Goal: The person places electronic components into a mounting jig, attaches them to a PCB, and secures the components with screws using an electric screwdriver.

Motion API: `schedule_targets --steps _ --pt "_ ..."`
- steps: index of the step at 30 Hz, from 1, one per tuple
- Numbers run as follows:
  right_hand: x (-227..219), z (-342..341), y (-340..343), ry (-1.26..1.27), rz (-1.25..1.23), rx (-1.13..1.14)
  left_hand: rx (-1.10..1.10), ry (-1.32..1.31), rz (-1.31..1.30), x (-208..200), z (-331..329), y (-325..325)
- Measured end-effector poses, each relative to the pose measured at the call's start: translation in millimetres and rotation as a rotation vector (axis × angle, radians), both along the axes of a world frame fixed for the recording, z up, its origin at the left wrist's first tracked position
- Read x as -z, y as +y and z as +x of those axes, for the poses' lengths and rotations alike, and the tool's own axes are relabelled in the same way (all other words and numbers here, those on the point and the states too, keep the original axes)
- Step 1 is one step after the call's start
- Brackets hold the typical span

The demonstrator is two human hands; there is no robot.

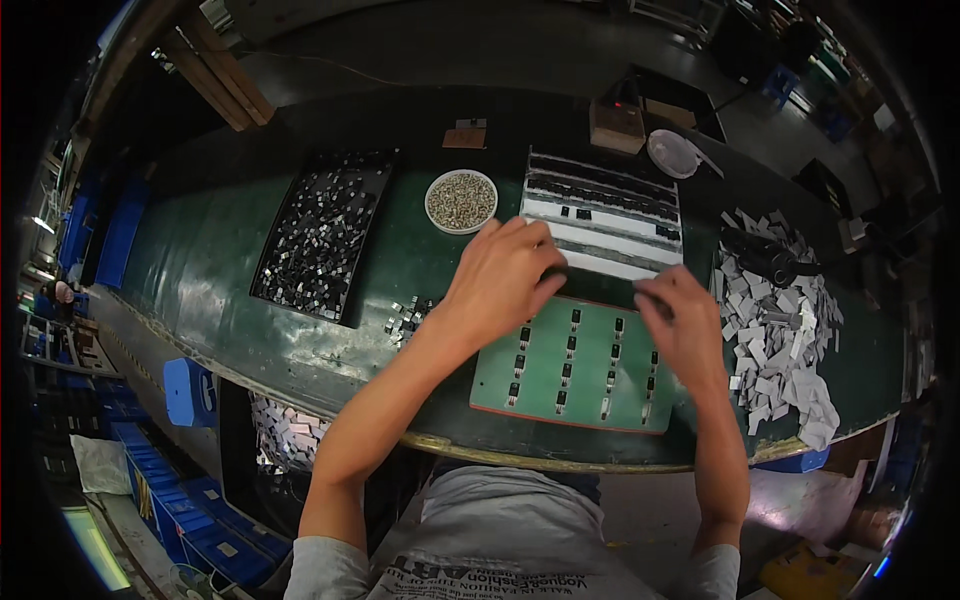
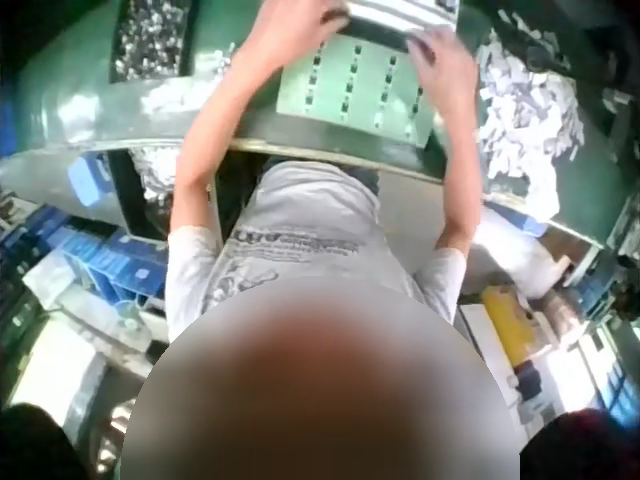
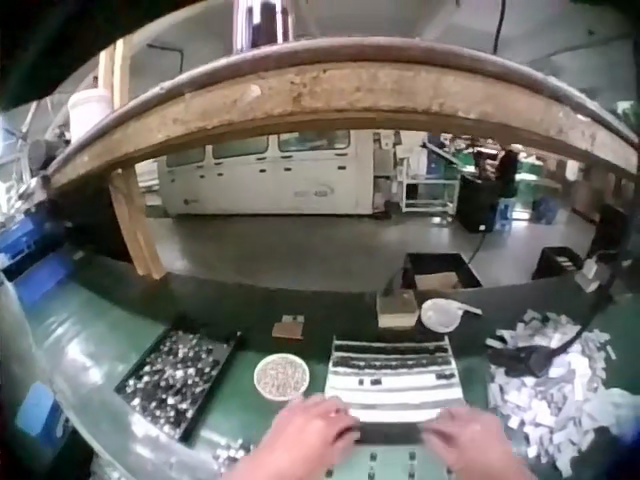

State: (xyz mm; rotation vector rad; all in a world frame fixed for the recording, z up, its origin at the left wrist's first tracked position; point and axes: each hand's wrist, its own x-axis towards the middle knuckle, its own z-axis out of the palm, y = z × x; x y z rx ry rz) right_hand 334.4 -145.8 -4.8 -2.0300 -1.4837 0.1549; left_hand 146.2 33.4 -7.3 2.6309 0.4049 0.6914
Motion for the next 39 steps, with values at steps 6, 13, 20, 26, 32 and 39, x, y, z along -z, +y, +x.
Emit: schedule_targets --steps 6,13,20,26,32,39 --pt "37 81 42 -0.148 -0.088 0.146 -0.079 0.108 0.038 29 81 41" --pt "46 96 53 -0.17 -0.084 0.164 -0.1 0.152 0.138 44 104 46" --pt "45 98 53 -0.183 -0.079 0.147 -0.087 0.145 0.09 48 101 49" --pt "49 101 55 -0.229 -0.049 0.096 -0.055 0.151 0.15 50 104 49" --pt "55 106 54 -0.358 0.006 -0.001 -0.053 0.14 0.158 51 105 46" --pt "58 116 51 -0.106 0.116 -0.013 -0.038 0.099 0.181 49 102 44"
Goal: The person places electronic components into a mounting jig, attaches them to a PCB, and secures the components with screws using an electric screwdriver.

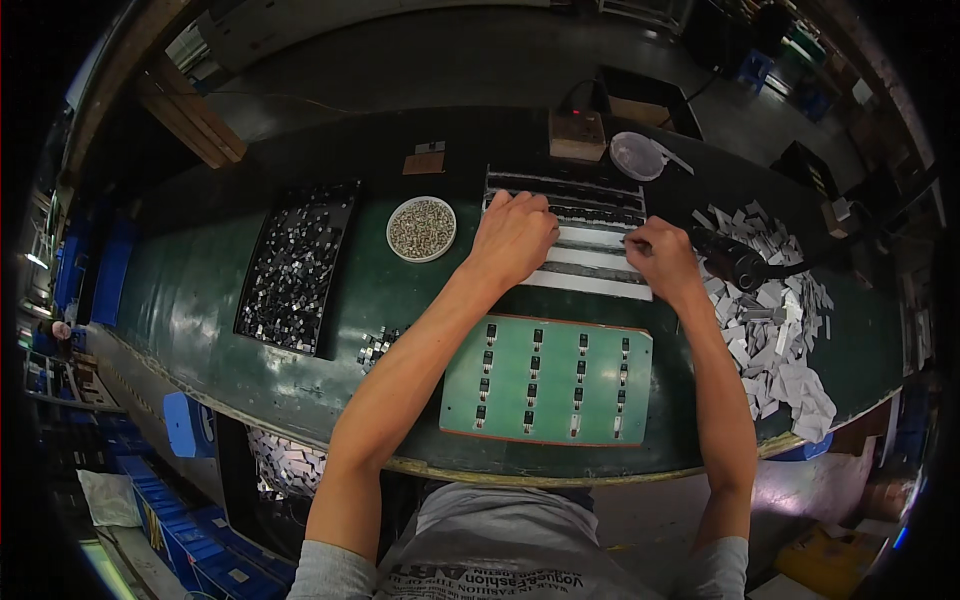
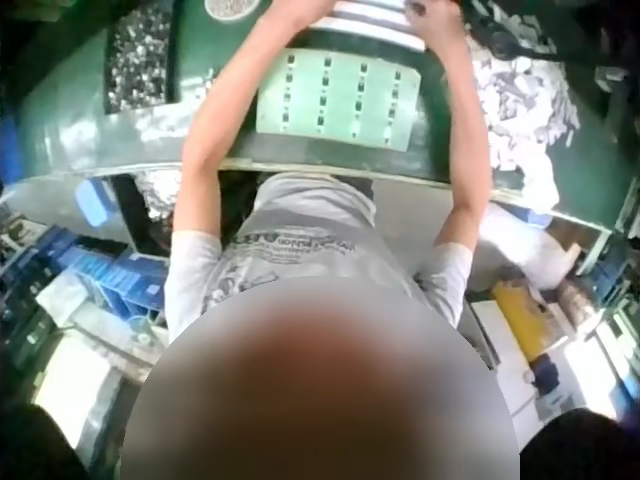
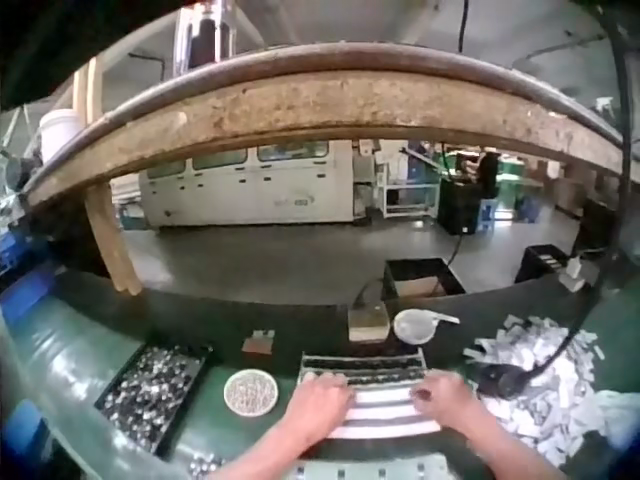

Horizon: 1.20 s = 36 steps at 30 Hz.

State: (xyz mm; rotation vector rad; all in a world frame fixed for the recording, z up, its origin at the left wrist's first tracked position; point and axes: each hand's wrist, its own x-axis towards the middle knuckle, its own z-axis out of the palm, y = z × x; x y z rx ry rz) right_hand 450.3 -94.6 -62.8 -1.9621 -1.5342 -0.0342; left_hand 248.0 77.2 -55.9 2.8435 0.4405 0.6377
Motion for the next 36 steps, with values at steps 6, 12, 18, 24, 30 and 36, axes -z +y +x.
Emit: schedule_targets --steps 6,12,18,24,30,36 --pt "-16 -13 -22 0.251 -0.021 0.105 0.005 -0.105 -0.122 -11 -9 -18" --pt "-42 -53 -70 0.421 -0.076 0.031 0.185 -0.118 -0.379 -37 -53 -78" --pt "-58 -105 -129 0.356 -0.193 -0.103 0.261 -0.098 -0.436 -31 -100 -136" --pt "-58 -122 -154 0.265 -0.257 -0.079 0.252 -0.07 -0.399 -23 -109 -152" --pt "-53 -130 -155 0.107 -0.254 -0.062 0.282 -0.06 -0.141 -26 -108 -162" --pt "-52 -139 -159 -0.104 -0.169 -0.088 0.38 0.057 -0.01 -37 -117 -170"
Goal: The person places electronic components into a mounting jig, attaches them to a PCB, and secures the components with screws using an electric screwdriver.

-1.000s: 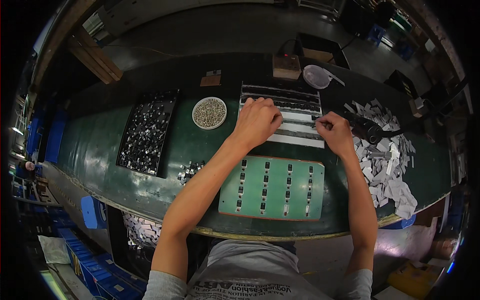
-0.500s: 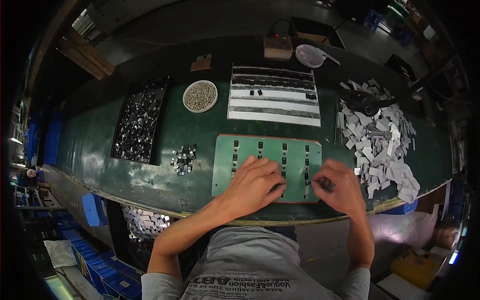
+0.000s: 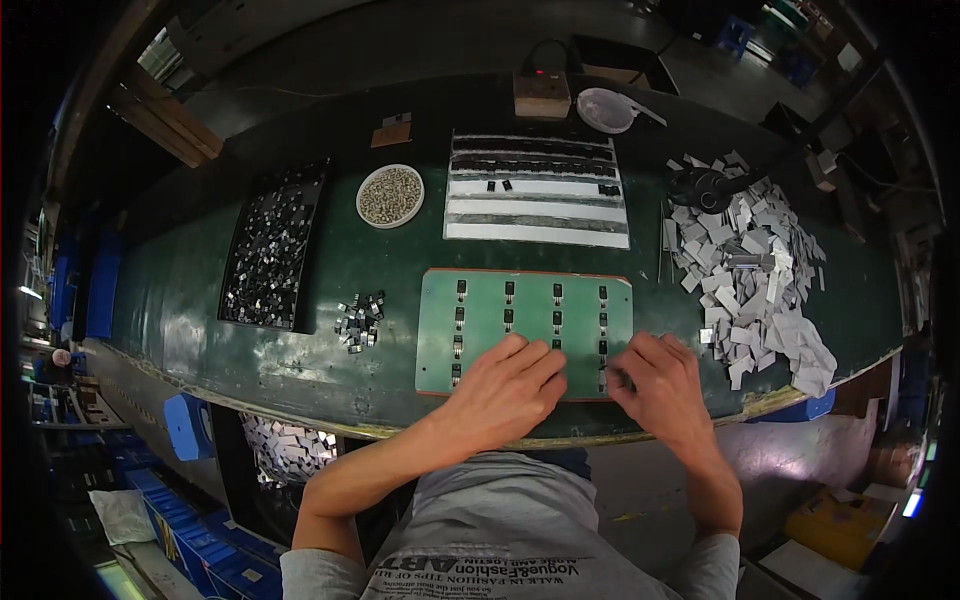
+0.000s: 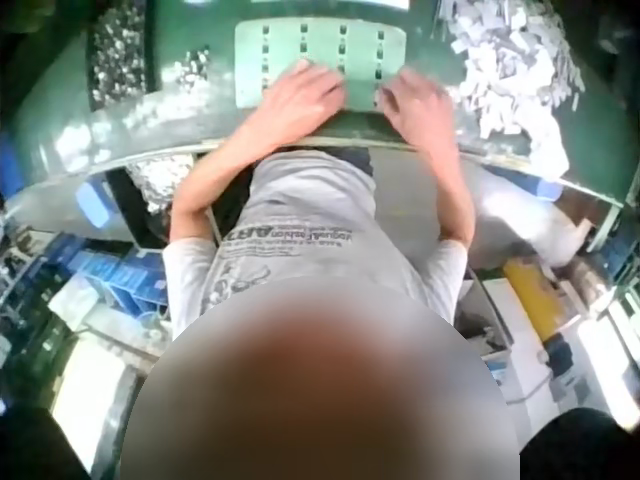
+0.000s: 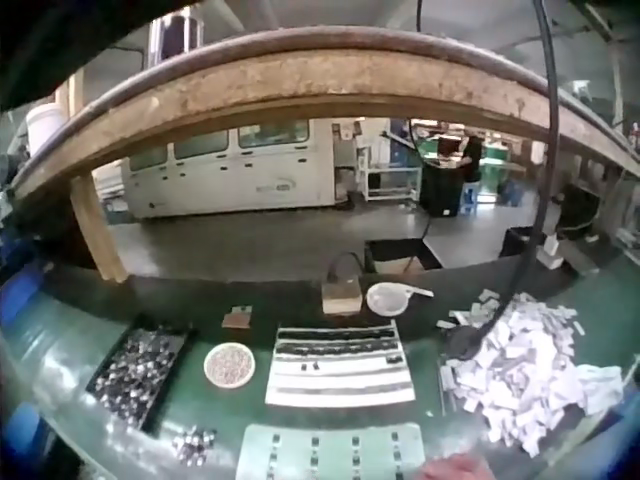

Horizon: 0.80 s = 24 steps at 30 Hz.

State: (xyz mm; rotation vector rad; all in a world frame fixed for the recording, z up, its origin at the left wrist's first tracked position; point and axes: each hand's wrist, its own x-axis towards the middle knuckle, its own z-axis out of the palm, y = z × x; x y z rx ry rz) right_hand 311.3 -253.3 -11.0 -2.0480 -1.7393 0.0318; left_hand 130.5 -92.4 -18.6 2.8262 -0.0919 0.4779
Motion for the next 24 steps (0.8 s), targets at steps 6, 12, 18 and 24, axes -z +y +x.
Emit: schedule_targets --steps 6,12,18,24 --pt "3 -6 -9 -0.028 0.042 -0.108 -0.07 -0.026 -0.133 10 -5 -2" --pt "2 -6 -18 0.045 0.006 -0.087 -0.12 0.029 -0.244 10 0 -3" --pt "0 19 -33 0.096 0.051 0.127 -0.137 0.052 -0.309 -1 -6 -1" --pt "16 158 -165 -0.413 -0.04 1.118 -0.102 -0.003 -0.434 -5 -1 -15"
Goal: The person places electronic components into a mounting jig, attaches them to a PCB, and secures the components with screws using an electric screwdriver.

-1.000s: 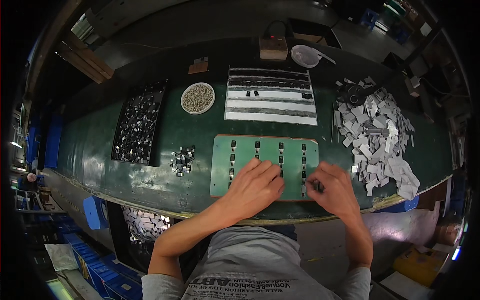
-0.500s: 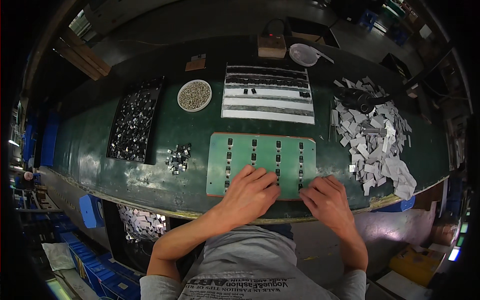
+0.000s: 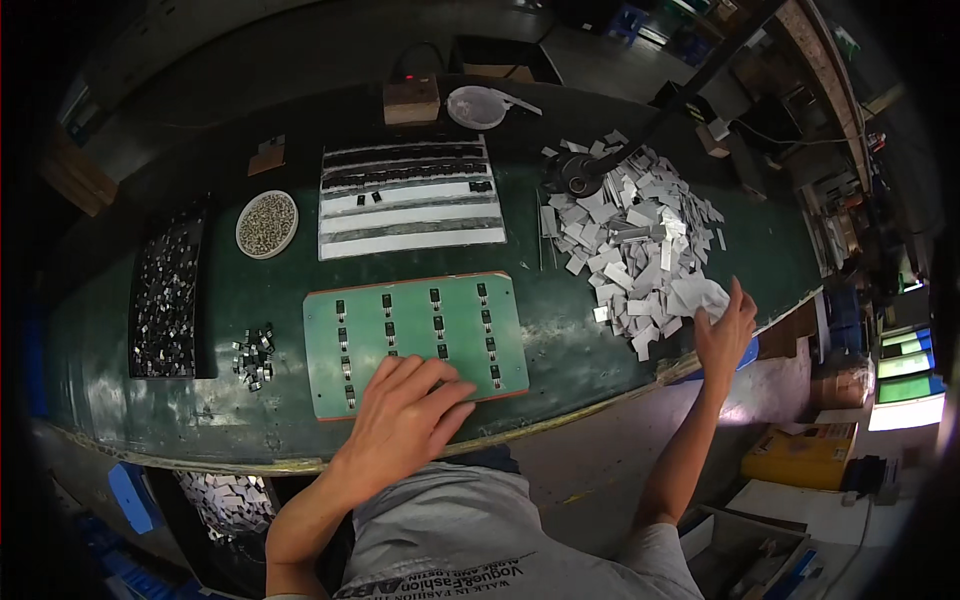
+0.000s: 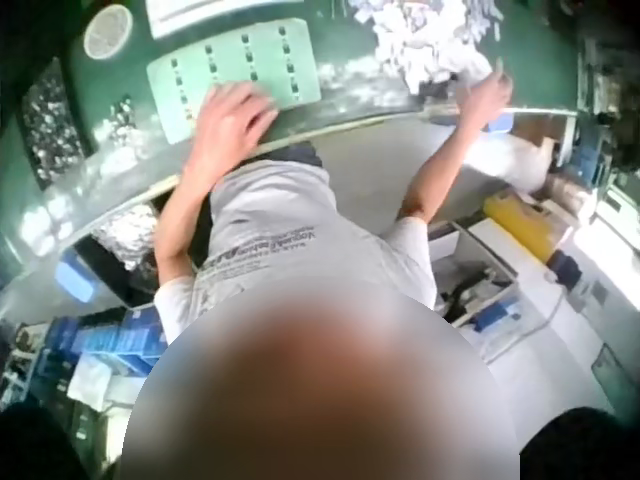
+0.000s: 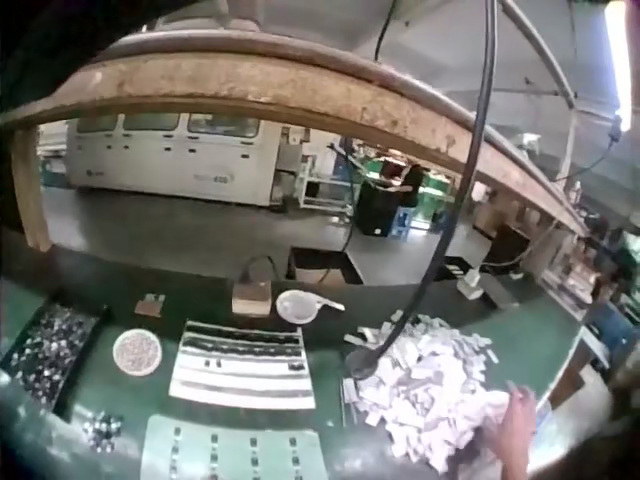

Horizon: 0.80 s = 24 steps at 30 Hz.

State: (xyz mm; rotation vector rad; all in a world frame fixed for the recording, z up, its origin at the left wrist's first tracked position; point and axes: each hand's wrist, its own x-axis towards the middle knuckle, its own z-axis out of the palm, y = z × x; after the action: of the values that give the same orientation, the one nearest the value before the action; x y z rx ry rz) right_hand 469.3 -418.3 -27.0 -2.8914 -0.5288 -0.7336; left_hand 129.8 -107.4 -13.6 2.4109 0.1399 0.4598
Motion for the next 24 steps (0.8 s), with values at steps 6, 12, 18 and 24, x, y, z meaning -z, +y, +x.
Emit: schedule_targets --steps 6,12,18,24 --pt "33 67 -92 0.101 0.425 -0.012 0.166 -0.091 -0.246 5 36 -40" --pt "-15 -3 -43 -0.026 1.045 -0.309 0.286 -0.087 -0.601 11 70 -80" --pt "-33 -141 20 0.209 0.691 -0.784 0.346 -0.23 -1.11 1 126 -137" --pt "15 -159 59 0.166 0.915 -0.654 0.312 -0.213 -1.285 0 116 -130"
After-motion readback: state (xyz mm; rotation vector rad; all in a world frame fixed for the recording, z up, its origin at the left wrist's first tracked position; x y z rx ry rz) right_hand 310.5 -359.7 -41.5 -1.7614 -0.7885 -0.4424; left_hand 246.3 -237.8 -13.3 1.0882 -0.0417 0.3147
